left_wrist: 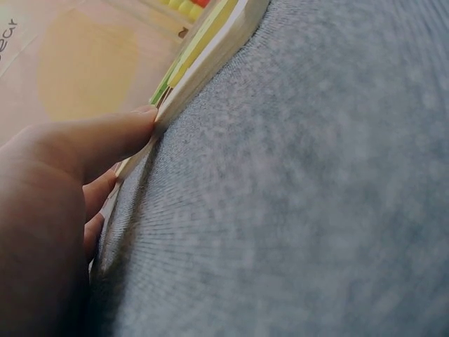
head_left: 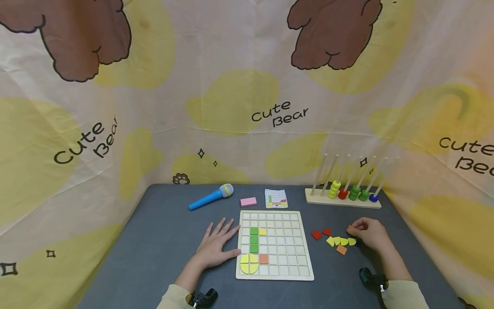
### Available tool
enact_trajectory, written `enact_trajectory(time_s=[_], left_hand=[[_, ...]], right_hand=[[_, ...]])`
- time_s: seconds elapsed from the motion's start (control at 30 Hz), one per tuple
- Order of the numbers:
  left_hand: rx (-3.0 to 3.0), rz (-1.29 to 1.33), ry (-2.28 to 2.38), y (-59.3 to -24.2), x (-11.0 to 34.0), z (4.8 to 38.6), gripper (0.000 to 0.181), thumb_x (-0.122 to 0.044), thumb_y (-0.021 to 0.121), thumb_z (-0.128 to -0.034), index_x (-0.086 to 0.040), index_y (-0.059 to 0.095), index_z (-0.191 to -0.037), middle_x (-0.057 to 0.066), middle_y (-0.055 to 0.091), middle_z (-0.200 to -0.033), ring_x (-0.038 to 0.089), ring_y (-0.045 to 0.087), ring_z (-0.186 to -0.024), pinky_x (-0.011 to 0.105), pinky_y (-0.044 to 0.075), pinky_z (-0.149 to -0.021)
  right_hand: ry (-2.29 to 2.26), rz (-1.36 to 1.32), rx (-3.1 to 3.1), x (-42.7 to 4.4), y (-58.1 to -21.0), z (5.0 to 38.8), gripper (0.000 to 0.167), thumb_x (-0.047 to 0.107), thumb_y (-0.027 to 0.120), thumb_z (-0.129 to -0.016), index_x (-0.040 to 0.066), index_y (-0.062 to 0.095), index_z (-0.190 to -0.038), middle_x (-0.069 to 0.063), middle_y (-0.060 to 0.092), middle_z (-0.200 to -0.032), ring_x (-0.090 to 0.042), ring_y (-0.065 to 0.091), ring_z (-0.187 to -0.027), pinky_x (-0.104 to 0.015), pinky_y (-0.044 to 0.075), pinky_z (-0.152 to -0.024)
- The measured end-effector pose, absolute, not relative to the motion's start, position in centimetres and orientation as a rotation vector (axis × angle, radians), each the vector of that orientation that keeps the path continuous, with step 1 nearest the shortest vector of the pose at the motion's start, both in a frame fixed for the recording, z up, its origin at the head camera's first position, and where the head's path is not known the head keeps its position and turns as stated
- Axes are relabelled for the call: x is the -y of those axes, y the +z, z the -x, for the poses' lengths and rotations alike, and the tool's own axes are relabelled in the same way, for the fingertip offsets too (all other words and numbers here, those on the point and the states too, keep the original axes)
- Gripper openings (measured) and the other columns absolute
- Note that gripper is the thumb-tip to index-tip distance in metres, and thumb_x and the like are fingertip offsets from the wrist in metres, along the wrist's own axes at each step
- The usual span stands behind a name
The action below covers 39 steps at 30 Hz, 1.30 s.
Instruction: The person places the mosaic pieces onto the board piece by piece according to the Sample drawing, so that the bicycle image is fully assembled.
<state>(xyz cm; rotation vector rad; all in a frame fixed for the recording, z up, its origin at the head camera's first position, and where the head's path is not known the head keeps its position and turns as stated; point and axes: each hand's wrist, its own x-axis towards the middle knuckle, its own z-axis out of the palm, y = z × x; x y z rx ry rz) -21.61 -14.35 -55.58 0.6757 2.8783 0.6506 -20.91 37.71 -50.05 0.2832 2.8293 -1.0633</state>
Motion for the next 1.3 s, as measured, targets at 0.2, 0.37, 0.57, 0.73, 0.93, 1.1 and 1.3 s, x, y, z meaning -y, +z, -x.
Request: enact_trajectory(time_s=[0.2,0.37,0.57,0.73,0.93,1.1,1.3], left_hand=[[-2.880,-0.658,0.623,-55.7,14.3,21.6,0.084,-0.075,0.052,-0.0888,-0.035,0.031,-0.160,-0.003,0.023,-0.168,0.028,0.008,-0.158,0.062,0.000,-0.123],[-2.879,-0.664,0.648,-55.7,14.3,21.6,0.084,-0.075,0.052,-0.0887,-0.034,0.032,-0.159,-0.002,0.023,-0.168,0.029,0.009,-0.158,0.063,0.000,-0.122],[-2.896,-0.690,0.673,-55.9,14.3,21.4,0.082,-0.071,0.055,-0.0893,-0.031,0.035,-0.158,0.002,0.028,-0.167,0.034,0.014,-0.156,0.066,0.003,-0.121],[-2.888,-0.704,0.691,-56.1,14.1,21.3,0.082,-0.070,0.056,-0.0896,-0.030,0.036,-0.158,0.003,0.029,-0.167,0.035,0.015,-0.156,0.067,0.004,-0.121],[-2.885,-0.685,0.654,-55.8,14.3,21.1,0.082,-0.072,0.053,-0.0899,-0.031,0.035,-0.159,0.001,0.026,-0.167,0.032,0.011,-0.157,0.065,0.002,-0.122],[-2.905,-0.698,0.651,-55.7,14.3,21.4,0.082,-0.073,0.053,-0.0896,-0.031,0.035,-0.159,0.001,0.027,-0.167,0.032,0.012,-0.157,0.065,0.003,-0.122],[-2.921,-0.722,0.694,-56.0,14.3,21.5,0.081,-0.070,0.056,-0.0895,-0.030,0.038,-0.158,0.005,0.030,-0.166,0.036,0.016,-0.156,0.067,0.005,-0.120]], right_hand=[[-1.115,-0.245,-2.849,-36.8,-49.4,20.9,0.040,0.039,0.076,-0.091,0.002,0.069,-0.103,-0.008,0.065,-0.088,-0.021,0.055,-0.078,-0.030,0.046,-0.063],[-1.128,-0.201,-2.886,-35.7,-48.8,21.1,0.044,0.045,0.074,-0.091,0.002,0.069,-0.103,-0.008,0.066,-0.090,-0.020,0.056,-0.079,-0.030,0.047,-0.063],[-1.150,-0.129,-2.909,-33.9,-48.2,21.0,0.044,0.044,0.075,-0.090,0.003,0.071,-0.103,-0.006,0.071,-0.088,-0.018,0.058,-0.076,-0.031,0.049,-0.062],[-1.170,-0.079,-2.916,-32.5,-47.7,20.6,0.040,0.042,0.075,-0.091,0.004,0.073,-0.102,-0.006,0.073,-0.088,-0.016,0.061,-0.075,-0.031,0.050,-0.063],[-1.191,-0.090,-2.879,-30.6,-47.7,20.6,0.038,0.043,0.075,-0.091,0.006,0.073,-0.101,-0.004,0.074,-0.086,-0.018,0.060,-0.073,-0.031,0.049,-0.061],[-1.232,-0.077,-2.832,-29.1,-47.3,20.4,0.035,0.040,0.075,-0.091,0.006,0.073,-0.102,-0.008,0.074,-0.087,-0.020,0.059,-0.072,-0.031,0.048,-0.060],[-1.280,-0.054,-2.801,-27.5,-47.4,20.3,0.031,0.036,0.076,-0.091,0.006,0.073,-0.100,-0.007,0.075,-0.086,-0.022,0.061,-0.072,-0.029,0.048,-0.056]])
